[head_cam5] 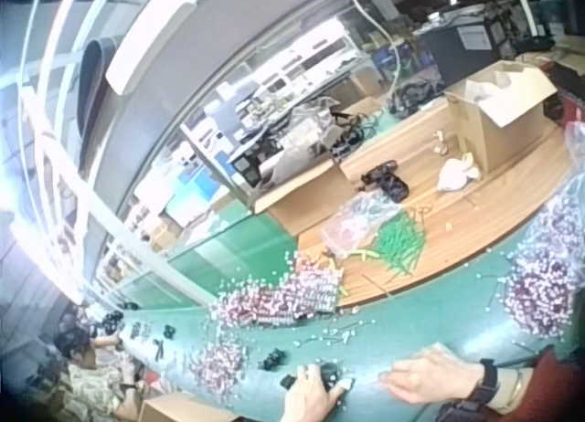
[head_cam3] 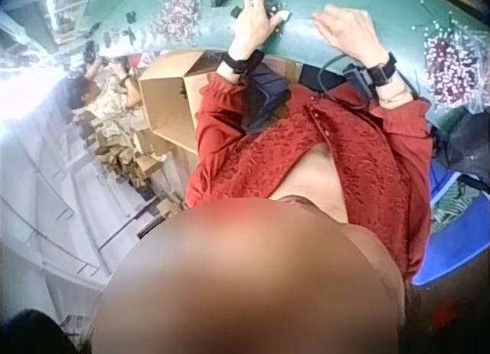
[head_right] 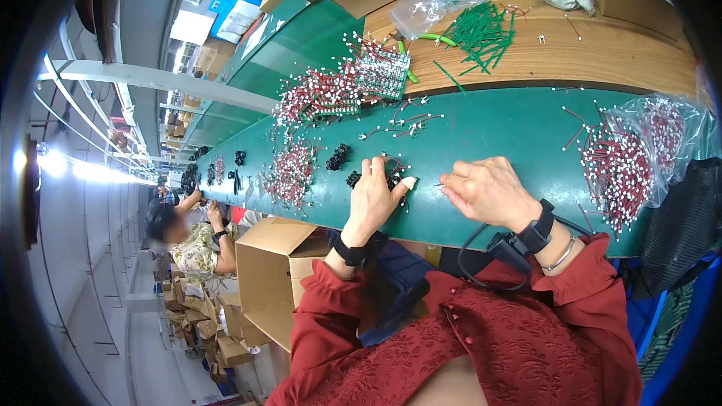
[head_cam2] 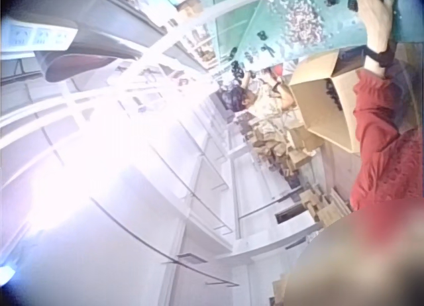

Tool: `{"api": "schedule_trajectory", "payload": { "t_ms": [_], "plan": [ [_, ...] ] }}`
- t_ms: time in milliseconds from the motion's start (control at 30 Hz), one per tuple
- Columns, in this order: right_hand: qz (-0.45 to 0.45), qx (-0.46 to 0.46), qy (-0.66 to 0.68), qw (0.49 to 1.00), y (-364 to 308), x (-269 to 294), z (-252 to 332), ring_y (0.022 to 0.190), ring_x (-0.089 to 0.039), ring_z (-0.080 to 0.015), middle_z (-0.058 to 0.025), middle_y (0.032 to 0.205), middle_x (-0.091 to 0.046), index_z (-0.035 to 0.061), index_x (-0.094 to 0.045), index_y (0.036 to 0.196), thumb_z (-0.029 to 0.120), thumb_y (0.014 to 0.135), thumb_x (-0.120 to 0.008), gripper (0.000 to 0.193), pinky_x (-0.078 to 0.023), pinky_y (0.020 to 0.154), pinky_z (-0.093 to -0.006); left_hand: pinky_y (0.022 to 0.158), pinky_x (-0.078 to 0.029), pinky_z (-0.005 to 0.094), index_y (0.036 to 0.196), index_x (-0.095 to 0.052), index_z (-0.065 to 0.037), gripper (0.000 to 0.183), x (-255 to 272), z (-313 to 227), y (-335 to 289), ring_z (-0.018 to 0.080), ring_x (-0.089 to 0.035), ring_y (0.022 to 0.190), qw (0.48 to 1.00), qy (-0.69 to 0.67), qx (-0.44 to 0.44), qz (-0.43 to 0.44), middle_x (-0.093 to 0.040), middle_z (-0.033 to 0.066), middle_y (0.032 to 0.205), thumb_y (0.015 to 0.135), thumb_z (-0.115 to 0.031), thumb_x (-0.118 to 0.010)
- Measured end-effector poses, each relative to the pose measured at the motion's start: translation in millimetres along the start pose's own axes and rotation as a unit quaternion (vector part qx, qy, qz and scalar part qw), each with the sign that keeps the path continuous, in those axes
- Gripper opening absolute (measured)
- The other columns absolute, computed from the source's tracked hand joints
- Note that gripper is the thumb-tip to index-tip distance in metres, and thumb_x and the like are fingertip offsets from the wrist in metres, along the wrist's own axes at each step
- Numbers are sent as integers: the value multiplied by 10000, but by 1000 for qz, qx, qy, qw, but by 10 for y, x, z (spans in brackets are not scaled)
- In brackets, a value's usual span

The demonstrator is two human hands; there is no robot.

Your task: The person assembles small electronic components at a workstation, inserting wires into black plastic housings and securing them with a tool. Completed units are placed into a cardboard box. The person handles wires, connectors, and housings throughout the task.

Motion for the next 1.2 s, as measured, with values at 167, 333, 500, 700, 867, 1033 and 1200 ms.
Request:
{"api": "schedule_trajectory", "payload": {
  "t_ms": [167,333,500,700,867,1033,1200],
  "plan": [
    [29,-9,4,1000,-8,-36,19,635,-618,-220,-24,674,-551,110,-690,818,198,786,-652,101,-454,521,-369,579,-479,422,954,-490,-16,418,-113,-11,-33,345,-582,692,999,-26,-27,18,-516,158,885,767,-301,-733],
    [30,-8,7,999,-17,-25,18,625,-610,-225,-25,670,-551,108,-689,815,200,781,-656,104,-451,518,-371,473,-433,332,821,-498,-29,240,120,-73,3,194,-557,565,985,-155,-69,29,-515,72,690,801,-165,-695],
    [45,-13,28,998,-23,-33,32,622,-607,-234,-30,669,-554,112,-684,820,199,775,-657,102,-452,516,-378,331,-337,206,858,-527,-49,212,604,150,-154,81,-472,451,735,-617,213,184,-524,32,668,896,-247,-590],
    [52,-10,41,998,-3,-13,56,594,-604,-242,-35,664,-558,110,-680,847,191,764,-668,116,-456,510,-381,320,-314,172,945,-556,-58,265,2327,560,44,82,-467,514,735,-658,158,-42,-544,35,718,904,-319,-567],
    [63,-18,43,997,-21,-64,42,565,-597,-223,-9,660,-564,134,-702,858,202,765,-673,119,-453,501,-359,314,-292,154,1008,-506,-33,261,3364,623,187,68,-374,520,693,-705,77,-132,-507,49,844,936,-283,-524],
    [75,-58,56,994,-20,-72,-63,561,-600,-211,6,664,-591,153,-714,839,208,764,-676,100,-455,503,-353,326,-320,161,1086,-483,4,308,4151,551,214,96,-471,631,763,-613,-11,-202,-524,78,942,936,-262,-518],
    [32,-104,71,991,44,-11,-180,544,-597,-218,0,652,-586,149,-717,834,197,746,-697,103,-457,498,-347,387,-358,148,1108,-445,42,326,5205,225,622,93,-428,653,766,-628,-117,-66,-482,91,892,935,-218,-537]
  ]
}}
Point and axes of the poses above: each hand's wrist, its own y-axis towards the middle knuckle, its own x-axis out of the back of the hand, z = x × y, the point moved 6 cm from there along y, towards the middle knuckle
